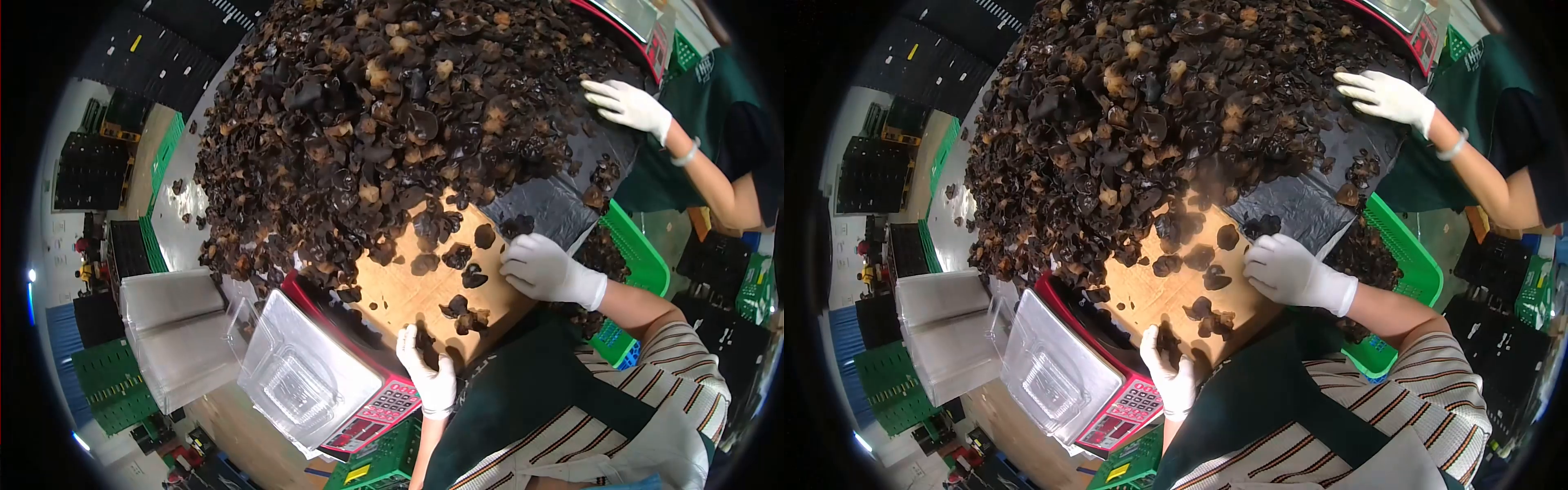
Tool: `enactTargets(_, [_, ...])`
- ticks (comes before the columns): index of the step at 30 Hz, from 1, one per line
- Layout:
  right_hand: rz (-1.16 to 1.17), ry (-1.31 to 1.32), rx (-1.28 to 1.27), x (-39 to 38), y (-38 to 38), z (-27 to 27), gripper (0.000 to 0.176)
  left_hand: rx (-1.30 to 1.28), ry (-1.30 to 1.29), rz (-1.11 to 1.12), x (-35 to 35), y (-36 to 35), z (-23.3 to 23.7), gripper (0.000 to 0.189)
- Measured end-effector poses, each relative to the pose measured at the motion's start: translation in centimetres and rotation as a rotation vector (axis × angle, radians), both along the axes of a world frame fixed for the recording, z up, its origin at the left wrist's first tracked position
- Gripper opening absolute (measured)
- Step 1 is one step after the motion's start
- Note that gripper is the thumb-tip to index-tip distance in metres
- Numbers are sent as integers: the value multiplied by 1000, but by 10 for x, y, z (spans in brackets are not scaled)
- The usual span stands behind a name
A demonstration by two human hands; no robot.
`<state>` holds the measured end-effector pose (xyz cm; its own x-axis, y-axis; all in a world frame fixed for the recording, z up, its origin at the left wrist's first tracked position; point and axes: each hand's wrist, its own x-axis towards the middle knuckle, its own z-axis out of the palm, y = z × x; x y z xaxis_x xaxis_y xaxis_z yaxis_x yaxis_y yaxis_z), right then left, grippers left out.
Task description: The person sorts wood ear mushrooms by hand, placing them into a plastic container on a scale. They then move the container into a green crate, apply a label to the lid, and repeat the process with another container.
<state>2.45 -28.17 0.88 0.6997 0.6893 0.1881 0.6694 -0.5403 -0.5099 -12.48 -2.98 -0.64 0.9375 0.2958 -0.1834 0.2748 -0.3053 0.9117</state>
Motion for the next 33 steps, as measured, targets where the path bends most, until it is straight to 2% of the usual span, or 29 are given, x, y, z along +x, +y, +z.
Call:
enactTargets(2, [51,142,-288,-2,-9,9,7,-157,-38,36,0,-2,-5,69])
enactTargets(4, [96,389,-619,-4,-17,19,10,-134,-26,22,1,-4,-2,68])
enactTargets(5, [144,456,-658,-3,-17,27,14,-122,-22,12,1,-4,-2,68])
enactTargets(8, [191,254,-187,-17,5,15,17,-78,-23,-17,2,-3,-4,68])
enactTargets(10, [228,268,48,-21,31,18,25,-77,-11,-18,3,-3,-3,68])
enactTargets(12, [271,114,112,-32,54,4,32,-90,-16,-16,3,-3,-3,67])
enactTargets(13, [273,29,130,-39,62,-8,29,-104,-24,-17,2,-2,-5,67])
enactTargets(16, [393,231,116,-42,45,-23,22,-121,-66,-21,2,-2,-5,67])
enactTargets(17, [424,344,41,-38,31,-26,17,-123,-80,-23,2,-2,-4,67])
enactTargets(18, [383,435,-2,-32,9,-11,19,-131,-56,-34,1,-1,-5,67])
enactTargets(19, [445,521,-296,-26,-8,2,19,-140,-32,-46,0,0,-7,68])
enactTargets(20, [387,744,-509,-21,-21,21,14,-150,-9,-59,0,0,-8,68])
enactTargets(22, [337,680,-584,-10,-34,49,12,-135,4,-71,5,-3,-6,67])
enactTargets(25, [193,157,-126,-15,-6,26,10,-117,11,-66,8,-2,-12,68])
enactTargets(27, [196,59,-9,-19,31,8,8,-165,23,-33,8,-1,-14,70])
enactTargets(28, [178,-86,94,-20,54,13,6,-217,37,-4,7,-2,-14,70])
enactTargets(29, [184,-138,129,-20,71,5,18,-266,54,26,5,-1,-12,71])
enactTargets(32, [158,-106,-46,-26,113,-24,12,-209,64,71,9,-2,2,73])
enactTargets(33, [180,-126,-29,-25,114,-26,10,-197,73,77,7,-2,1,72])
